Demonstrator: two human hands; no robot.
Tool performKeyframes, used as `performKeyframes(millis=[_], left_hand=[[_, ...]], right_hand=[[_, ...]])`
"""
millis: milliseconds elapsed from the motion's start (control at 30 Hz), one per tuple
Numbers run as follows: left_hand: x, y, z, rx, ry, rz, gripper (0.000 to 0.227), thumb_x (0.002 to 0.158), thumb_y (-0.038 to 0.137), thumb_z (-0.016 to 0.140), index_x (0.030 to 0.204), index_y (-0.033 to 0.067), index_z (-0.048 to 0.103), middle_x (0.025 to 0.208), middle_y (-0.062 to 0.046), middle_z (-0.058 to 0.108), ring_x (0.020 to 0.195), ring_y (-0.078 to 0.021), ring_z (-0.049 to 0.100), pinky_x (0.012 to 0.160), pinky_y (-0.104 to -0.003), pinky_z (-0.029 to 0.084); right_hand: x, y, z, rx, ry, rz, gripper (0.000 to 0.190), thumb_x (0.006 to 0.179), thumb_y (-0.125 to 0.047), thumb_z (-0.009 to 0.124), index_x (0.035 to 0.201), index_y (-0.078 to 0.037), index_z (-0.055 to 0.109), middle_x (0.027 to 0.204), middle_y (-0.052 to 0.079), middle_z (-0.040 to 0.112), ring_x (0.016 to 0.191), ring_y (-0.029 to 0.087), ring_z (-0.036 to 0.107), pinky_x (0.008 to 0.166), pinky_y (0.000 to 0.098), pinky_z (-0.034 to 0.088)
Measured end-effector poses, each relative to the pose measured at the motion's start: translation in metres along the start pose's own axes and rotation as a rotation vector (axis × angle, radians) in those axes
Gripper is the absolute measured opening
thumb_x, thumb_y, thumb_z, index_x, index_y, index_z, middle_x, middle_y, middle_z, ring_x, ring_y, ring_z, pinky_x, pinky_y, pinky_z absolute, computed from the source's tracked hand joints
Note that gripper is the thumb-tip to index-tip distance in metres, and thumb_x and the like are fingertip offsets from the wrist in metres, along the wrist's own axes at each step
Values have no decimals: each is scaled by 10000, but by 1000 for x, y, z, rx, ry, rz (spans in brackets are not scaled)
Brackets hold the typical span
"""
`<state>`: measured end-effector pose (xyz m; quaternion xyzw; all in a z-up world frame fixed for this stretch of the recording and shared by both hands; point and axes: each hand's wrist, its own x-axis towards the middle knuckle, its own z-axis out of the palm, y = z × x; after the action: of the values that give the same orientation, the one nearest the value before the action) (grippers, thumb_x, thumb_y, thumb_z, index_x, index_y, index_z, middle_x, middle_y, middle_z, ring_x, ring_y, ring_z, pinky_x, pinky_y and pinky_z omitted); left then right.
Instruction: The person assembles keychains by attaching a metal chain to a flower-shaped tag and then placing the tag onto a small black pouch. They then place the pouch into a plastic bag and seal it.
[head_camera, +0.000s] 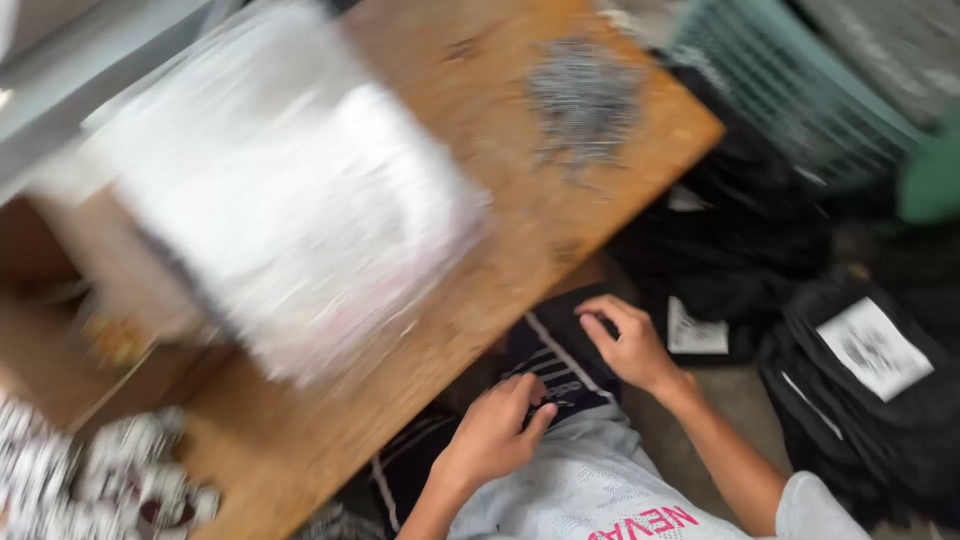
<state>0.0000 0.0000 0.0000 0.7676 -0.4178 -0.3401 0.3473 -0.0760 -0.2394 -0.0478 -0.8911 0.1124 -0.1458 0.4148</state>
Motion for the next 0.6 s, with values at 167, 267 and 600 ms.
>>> performKeyframes(millis=[167, 267, 600], left_hand=[[119, 47, 17, 98, -191, 169, 259, 969, 307, 578, 1036, 57, 590, 926, -158, 689, 884, -394, 673, 716, -502, 515], [192, 65, 40, 10, -197, 171, 256, 953, 271, 602, 1047, 34, 616, 919, -184, 715, 871, -402, 716, 715, -501, 569], [355, 123, 74, -379, -154, 166, 658, 1006, 156, 526, 1547, -64, 222, 1597, -359, 160, 1460, -528, 243, 1166, -626, 326]], right_hand=[[-33, 74, -64, -94, 362, 293, 105, 967, -140, 641, 1017, -93, 720, 926, 58, 729, 852, 214, 700, 760, 322, 543], [-47, 110, -87, -101, 546, 419, 66, 949, -113, 692, 997, -90, 728, 912, 108, 746, 844, 282, 732, 722, 355, 594], [53, 184, -159, -475, 622, 361, 173, 940, -110, 699, 1099, -45, 676, 1049, 137, 664, 1029, 372, 636, 832, 464, 552]])
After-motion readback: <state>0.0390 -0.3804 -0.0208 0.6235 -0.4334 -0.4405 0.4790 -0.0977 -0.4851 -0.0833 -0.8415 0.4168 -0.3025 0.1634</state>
